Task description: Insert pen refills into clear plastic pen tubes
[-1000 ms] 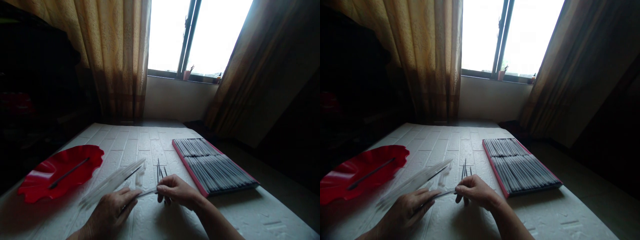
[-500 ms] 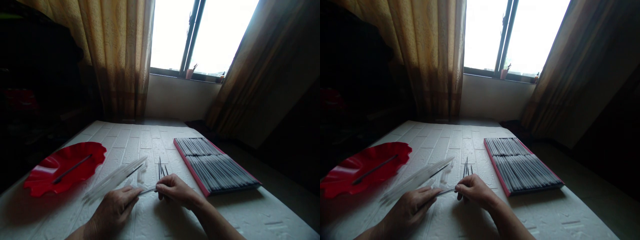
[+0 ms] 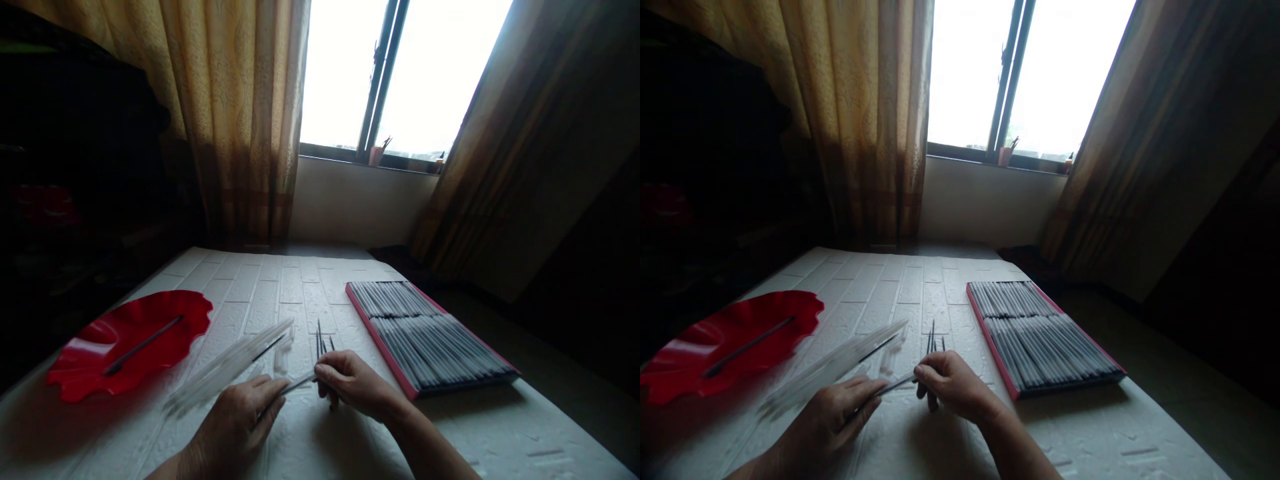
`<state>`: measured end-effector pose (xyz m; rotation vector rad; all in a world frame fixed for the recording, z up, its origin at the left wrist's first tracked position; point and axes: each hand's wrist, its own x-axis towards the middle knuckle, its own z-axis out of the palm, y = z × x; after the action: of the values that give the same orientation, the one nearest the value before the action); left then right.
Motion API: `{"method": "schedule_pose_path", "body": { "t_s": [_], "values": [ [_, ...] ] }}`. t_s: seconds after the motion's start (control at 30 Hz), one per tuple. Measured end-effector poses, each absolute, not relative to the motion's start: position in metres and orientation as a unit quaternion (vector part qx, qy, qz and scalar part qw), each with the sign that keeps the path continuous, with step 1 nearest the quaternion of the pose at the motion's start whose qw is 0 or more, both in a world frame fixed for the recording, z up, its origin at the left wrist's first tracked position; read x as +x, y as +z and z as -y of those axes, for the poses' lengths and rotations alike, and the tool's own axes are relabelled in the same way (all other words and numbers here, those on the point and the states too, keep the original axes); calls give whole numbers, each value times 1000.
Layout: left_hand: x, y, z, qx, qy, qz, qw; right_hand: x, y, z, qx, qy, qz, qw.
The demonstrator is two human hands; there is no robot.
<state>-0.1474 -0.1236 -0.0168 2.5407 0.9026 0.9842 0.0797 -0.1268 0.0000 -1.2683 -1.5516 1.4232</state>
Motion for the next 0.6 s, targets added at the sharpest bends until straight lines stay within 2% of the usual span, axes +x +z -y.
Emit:
{"method": "schedule_pose_path", "body": {
  "t_s": [0.17,0.37,0.5,0.6],
  "values": [
    [-155,-18,116,883,316,-329,107,88,5,124,-484,504,595,398],
    [-169,-25,105,864,352,-354,67,100,11,118,-485,482,537,493],
    [-161,-25,106,848,355,-364,150,86,16,121,-453,516,499,529],
    [-152,-26,108,831,335,-374,241,67,15,126,-418,575,478,517]
  ]
}}
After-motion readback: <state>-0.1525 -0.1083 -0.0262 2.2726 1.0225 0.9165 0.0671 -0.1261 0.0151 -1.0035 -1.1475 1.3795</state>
